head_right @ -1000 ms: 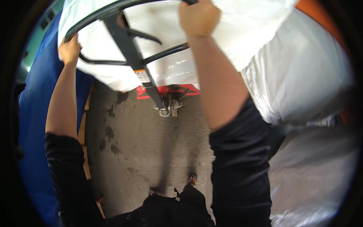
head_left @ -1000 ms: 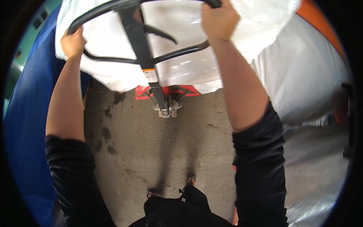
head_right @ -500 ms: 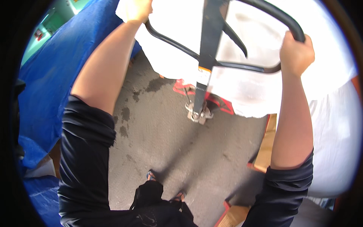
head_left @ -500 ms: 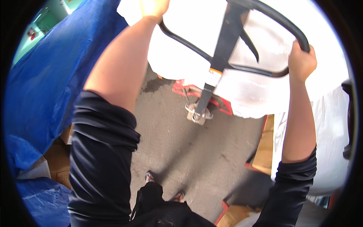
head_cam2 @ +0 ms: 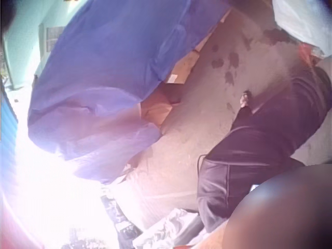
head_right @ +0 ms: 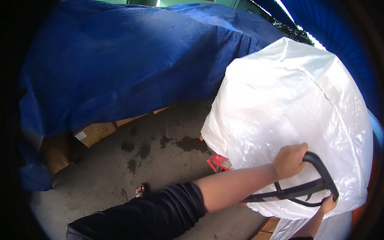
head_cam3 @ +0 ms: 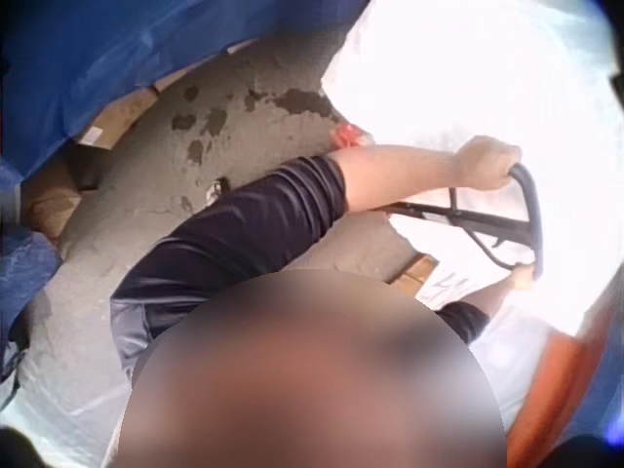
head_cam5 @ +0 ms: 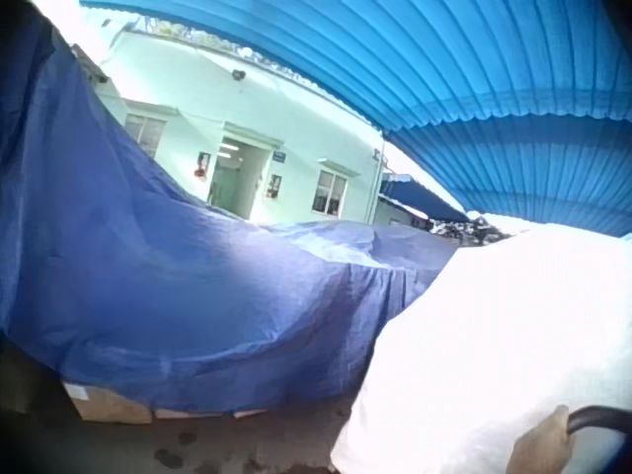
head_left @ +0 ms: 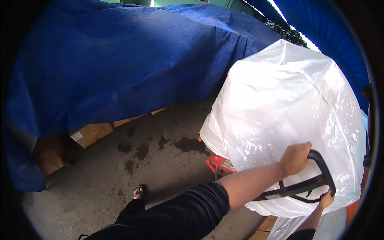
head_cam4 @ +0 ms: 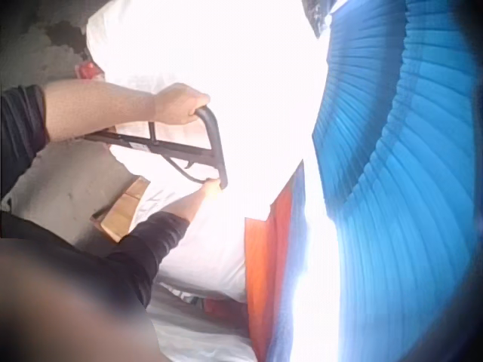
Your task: The person uses a red pallet jack to lift and move a large white-wrapped pallet. They maneuver the pallet jack through a narrow outdoor area, positioning the pallet near other stacked items. The person then picks up a wooden plank and places it on the ground.
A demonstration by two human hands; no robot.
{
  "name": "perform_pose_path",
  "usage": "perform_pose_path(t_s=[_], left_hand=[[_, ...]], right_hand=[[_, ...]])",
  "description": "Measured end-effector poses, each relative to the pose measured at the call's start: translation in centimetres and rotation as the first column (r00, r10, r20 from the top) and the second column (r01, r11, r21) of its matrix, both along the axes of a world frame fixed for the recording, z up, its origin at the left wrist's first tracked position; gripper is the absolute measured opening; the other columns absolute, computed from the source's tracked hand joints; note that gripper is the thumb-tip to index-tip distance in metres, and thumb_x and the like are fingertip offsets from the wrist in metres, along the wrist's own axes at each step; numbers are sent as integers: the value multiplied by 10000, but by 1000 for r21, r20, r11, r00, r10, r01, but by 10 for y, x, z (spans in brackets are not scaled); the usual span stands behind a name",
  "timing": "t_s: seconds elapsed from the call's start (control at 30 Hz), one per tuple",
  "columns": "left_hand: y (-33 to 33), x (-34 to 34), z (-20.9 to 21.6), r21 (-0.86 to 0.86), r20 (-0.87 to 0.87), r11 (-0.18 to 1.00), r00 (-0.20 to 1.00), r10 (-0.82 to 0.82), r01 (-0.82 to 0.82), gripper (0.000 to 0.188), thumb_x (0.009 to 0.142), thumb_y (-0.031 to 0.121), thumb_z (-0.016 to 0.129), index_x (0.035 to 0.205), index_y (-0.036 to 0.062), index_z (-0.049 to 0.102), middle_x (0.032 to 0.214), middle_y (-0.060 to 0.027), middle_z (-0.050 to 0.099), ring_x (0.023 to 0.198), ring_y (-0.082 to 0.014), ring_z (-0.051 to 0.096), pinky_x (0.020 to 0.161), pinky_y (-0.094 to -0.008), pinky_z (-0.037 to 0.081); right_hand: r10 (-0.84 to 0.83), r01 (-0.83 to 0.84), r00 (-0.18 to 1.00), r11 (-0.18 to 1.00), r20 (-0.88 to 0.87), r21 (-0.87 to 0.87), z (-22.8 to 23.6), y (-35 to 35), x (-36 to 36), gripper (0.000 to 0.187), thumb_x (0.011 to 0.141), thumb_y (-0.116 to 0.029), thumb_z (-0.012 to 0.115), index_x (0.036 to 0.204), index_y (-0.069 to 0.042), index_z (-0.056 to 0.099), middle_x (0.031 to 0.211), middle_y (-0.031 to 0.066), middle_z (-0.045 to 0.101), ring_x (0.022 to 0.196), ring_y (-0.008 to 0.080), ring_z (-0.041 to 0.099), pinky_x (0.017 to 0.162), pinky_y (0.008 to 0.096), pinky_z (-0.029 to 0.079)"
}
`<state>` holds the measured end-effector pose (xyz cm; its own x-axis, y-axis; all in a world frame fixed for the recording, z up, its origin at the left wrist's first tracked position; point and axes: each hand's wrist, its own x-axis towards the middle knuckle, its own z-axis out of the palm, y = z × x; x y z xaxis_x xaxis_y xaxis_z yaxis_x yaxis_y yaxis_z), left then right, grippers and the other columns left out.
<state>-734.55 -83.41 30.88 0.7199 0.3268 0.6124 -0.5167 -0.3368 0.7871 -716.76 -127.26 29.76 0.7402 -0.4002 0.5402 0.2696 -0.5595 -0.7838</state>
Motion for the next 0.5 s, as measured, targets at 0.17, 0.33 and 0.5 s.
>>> perform_pose_path(t_s=[0.17, 0.33, 0.5], left_hand=[[83, 20, 15, 120, -133, 916, 921, -367, 383, 207, 816, 62, 623, 967, 27, 485, 858, -191, 633, 864, -403, 646, 738, -509, 494], [136, 24, 1, 160, -141, 711, 729, -670, 685, 379, 797, 182, 737, 1040, 15, 499, 956, -195, 624, 958, -400, 629, 816, -493, 496], [134, 27, -59, 301, 15, 501, 521, -853, 811, 414, 925, 385, 643, 1175, 69, 551, 1016, -163, 642, 915, -334, 647, 785, -504, 521]], right_hand=[[-111, 115, 985, 993, 131, -26, 24, 25, -84, 238, 857, -218, 706, 863, 1, 611, 628, 70, 583, 485, 148, 538, 460, 289, 422], [-303, 341, 936, 907, 178, -248, 16, 143, -153, 259, 856, -236, 713, 857, 5, 620, 629, 72, 592, 497, 152, 549, 471, 296, 434], [-367, 437, 896, 828, 249, -352, -8, 299, -172, 280, 855, -255, 719, 852, 10, 628, 630, 74, 601, 509, 155, 559, 482, 304, 445]])
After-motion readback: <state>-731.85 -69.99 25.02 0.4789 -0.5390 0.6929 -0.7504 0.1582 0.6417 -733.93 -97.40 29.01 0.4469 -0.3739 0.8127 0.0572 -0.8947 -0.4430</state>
